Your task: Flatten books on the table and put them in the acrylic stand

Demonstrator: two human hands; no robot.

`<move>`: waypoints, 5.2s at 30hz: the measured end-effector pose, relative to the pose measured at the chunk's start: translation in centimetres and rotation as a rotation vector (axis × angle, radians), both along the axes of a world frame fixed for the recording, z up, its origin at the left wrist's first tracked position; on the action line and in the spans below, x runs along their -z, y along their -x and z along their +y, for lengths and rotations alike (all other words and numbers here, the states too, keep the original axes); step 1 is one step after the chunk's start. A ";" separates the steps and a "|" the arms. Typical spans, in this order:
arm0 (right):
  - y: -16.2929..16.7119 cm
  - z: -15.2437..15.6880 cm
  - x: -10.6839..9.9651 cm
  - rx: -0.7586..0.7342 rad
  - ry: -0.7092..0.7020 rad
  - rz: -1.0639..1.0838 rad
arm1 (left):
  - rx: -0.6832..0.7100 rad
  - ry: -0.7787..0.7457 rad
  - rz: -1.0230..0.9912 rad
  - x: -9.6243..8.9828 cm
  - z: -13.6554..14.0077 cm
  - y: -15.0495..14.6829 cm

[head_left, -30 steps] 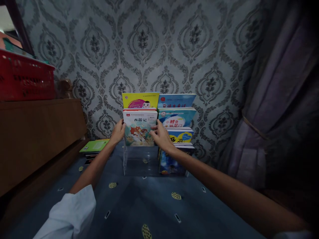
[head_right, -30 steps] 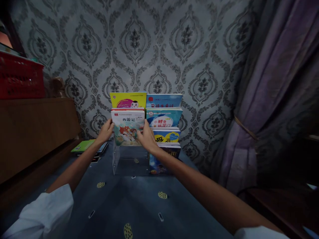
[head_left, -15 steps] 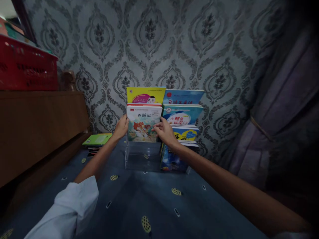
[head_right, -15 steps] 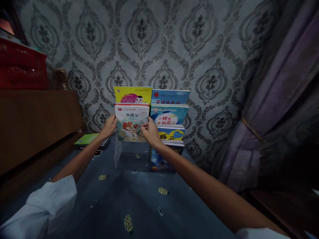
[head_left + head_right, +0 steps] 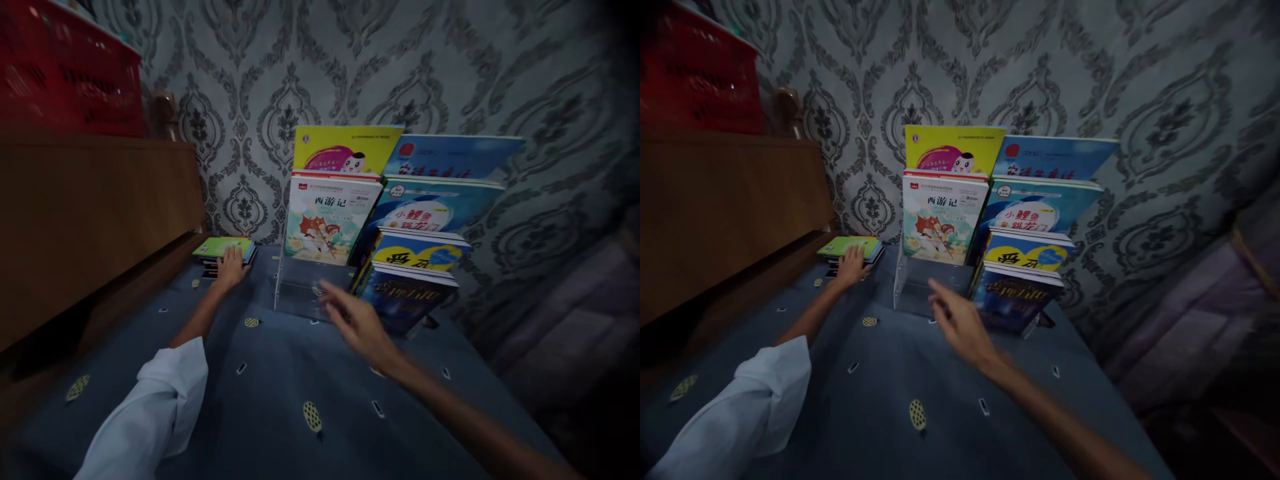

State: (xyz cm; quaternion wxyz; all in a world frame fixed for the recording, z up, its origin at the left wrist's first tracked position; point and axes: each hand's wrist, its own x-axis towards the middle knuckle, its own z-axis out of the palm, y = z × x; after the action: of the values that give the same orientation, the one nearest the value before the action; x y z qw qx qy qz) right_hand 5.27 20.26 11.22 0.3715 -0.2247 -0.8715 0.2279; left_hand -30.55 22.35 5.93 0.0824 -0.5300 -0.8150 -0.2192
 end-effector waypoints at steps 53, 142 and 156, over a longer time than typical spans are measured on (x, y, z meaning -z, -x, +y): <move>0.5 -3.3 11.9 -0.140 0.283 -0.036 | 0.267 0.338 0.317 3.7 -17.8 -4.2; -8.7 -1.2 12.9 0.125 0.042 -0.328 | 0.673 0.265 0.212 5.1 -12.9 -20.3; -9.0 -0.8 12.9 0.108 0.027 -0.269 | 0.896 0.281 0.152 4.7 -9.6 -24.9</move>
State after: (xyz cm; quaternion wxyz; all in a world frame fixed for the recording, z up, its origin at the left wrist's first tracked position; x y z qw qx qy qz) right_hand 14.26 19.45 -1.72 0.2601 -0.3049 -0.8969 0.1869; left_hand -5.61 12.72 1.19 -0.0334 -0.8498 -0.5198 -0.0813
